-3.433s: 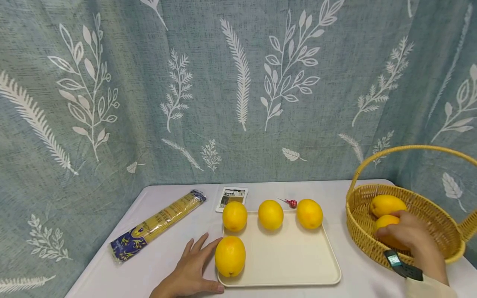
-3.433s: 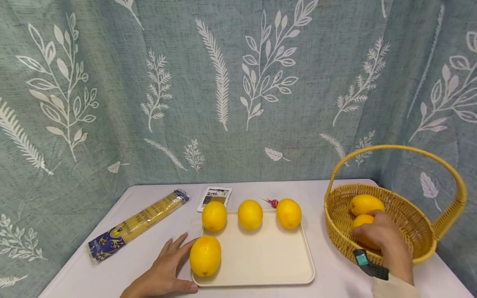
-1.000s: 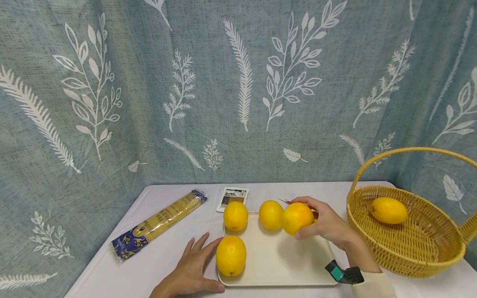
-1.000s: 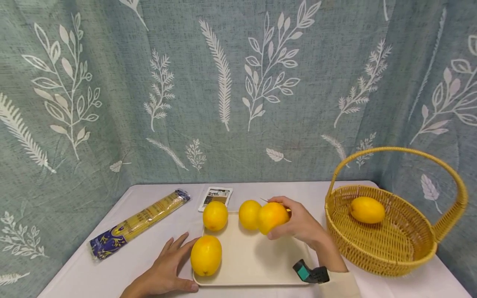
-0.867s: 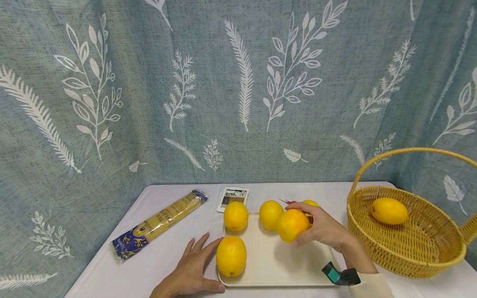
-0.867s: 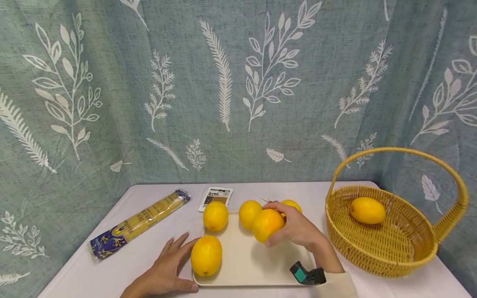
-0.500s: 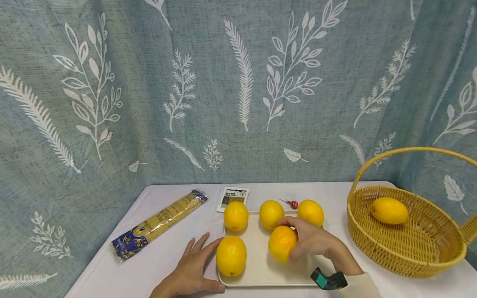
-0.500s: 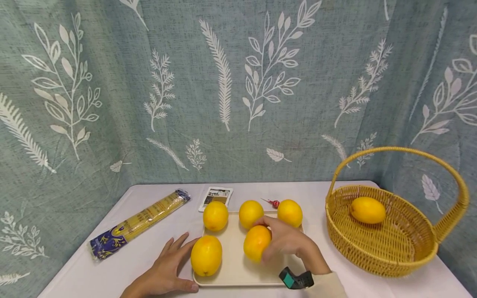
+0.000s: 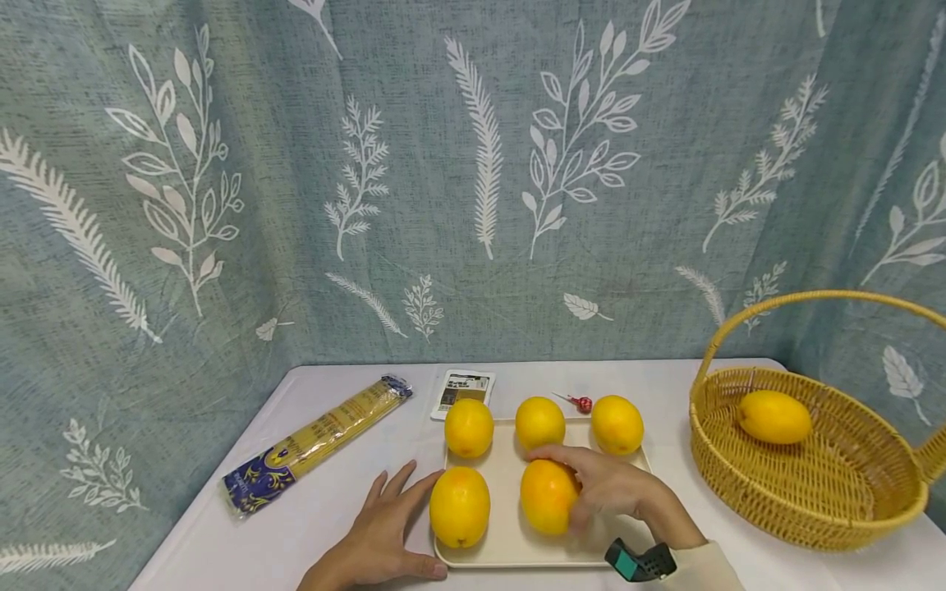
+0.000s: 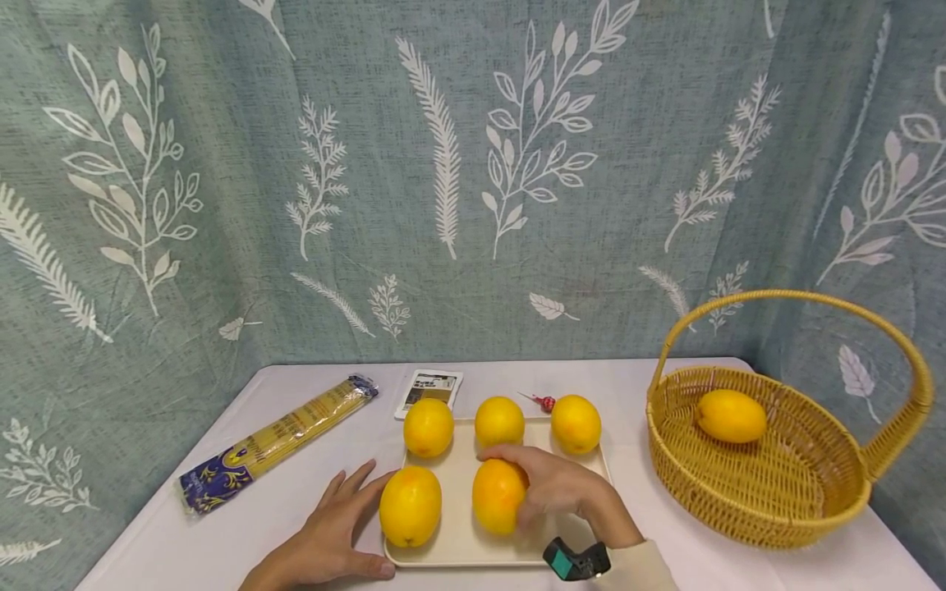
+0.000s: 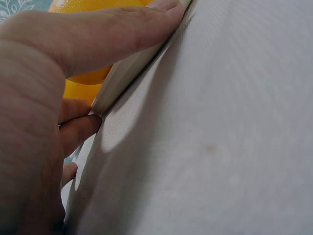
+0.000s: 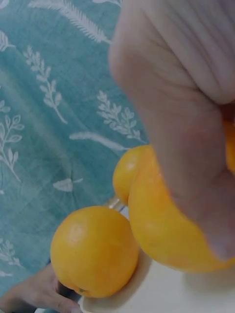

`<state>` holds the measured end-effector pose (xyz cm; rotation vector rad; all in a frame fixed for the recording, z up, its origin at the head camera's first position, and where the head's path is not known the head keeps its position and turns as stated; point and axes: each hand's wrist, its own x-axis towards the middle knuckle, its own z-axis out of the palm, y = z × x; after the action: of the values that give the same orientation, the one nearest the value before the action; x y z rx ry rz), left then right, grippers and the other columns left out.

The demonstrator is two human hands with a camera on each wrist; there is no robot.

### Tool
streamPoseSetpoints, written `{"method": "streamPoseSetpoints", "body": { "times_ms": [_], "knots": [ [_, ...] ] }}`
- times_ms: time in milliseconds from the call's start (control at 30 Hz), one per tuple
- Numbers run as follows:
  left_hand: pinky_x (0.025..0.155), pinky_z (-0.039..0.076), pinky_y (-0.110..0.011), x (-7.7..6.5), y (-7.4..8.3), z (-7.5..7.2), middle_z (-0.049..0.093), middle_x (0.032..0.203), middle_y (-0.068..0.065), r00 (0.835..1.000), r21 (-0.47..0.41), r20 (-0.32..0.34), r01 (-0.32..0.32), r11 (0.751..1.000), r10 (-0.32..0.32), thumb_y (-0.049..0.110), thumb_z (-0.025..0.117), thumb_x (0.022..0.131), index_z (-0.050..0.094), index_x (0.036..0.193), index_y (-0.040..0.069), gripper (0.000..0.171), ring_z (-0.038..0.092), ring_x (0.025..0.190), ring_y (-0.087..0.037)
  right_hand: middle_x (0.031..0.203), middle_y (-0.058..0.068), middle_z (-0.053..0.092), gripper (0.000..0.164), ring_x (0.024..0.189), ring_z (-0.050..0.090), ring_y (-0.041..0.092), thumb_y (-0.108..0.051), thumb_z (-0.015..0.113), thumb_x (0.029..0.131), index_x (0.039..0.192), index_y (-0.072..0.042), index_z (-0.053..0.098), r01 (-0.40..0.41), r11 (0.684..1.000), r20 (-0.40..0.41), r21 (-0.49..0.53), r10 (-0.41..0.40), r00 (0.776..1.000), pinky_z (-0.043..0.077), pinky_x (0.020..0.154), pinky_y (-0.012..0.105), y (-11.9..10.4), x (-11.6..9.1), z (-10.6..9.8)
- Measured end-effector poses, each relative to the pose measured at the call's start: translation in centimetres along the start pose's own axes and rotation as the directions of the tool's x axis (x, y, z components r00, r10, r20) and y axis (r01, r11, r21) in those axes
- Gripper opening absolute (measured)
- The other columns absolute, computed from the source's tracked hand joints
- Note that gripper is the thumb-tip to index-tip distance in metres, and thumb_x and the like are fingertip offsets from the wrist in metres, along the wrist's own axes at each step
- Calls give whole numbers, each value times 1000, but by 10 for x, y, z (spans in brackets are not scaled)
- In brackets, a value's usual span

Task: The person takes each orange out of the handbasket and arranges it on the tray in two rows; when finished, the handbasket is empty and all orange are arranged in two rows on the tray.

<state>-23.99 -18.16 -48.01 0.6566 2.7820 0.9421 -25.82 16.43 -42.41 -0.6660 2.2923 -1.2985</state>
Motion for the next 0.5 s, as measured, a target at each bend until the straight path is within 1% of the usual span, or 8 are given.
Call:
{"method": "streamPoseSetpoints", "body": {
  "times_ms": [100, 200, 300, 367, 500],
  "knots": [
    [120, -7, -70, 1, 0, -1, 36, 161, -19, 1000, -1, 2, 6, 1000, -6, 65, 89, 57, 43, 154, 19, 117, 14, 153, -47, 143, 1, 54, 96, 122, 48, 25, -1, 84, 52, 142, -21, 58, -10, 1000, 13, -6, 10, 1000, 37, 107, 47, 1, 1, -1],
    [120, -8, -69, 2, 1, -2, 36, 161, -18, 1000, -7, -1, 14, 1000, -14, 64, 89, 57, 43, 154, 18, 117, 13, 153, -47, 138, -1, 57, 90, 117, 50, 22, -7, 86, 54, 139, -19, 59, -7, 1000, 33, -16, 7, 999, 40, 103, 42, 0, 2, -3],
    [120, -8, -69, 3, 2, -2, 36, 161, -18, 1000, -13, -3, 17, 1000, -17, 64, 90, 57, 43, 154, 17, 117, 13, 153, -47, 134, -1, 59, 87, 113, 51, 21, -10, 88, 55, 137, -17, 60, -11, 1000, 34, -11, 11, 999, 41, 101, 40, -1, 3, -2],
    [120, -8, -69, 2, 2, -2, 36, 161, -18, 1000, -13, 2, 15, 1000, -15, 64, 90, 56, 43, 154, 17, 118, 13, 153, -47, 133, 0, 59, 85, 113, 51, 22, -9, 88, 56, 136, -18, 61, -23, 1000, 31, -10, 23, 999, 41, 102, 41, -2, 4, -1],
    [119, -8, -71, 1, 1, -1, 34, 162, -19, 1000, -22, 16, 22, 1000, -22, 62, 91, 56, 43, 154, 17, 119, 13, 152, -49, 134, 0, 58, 86, 113, 51, 24, -7, 90, 55, 135, -21, 61, -73, 997, 23, 10, 73, 997, 41, 102, 46, -1, 4, 0]
  ]
}}
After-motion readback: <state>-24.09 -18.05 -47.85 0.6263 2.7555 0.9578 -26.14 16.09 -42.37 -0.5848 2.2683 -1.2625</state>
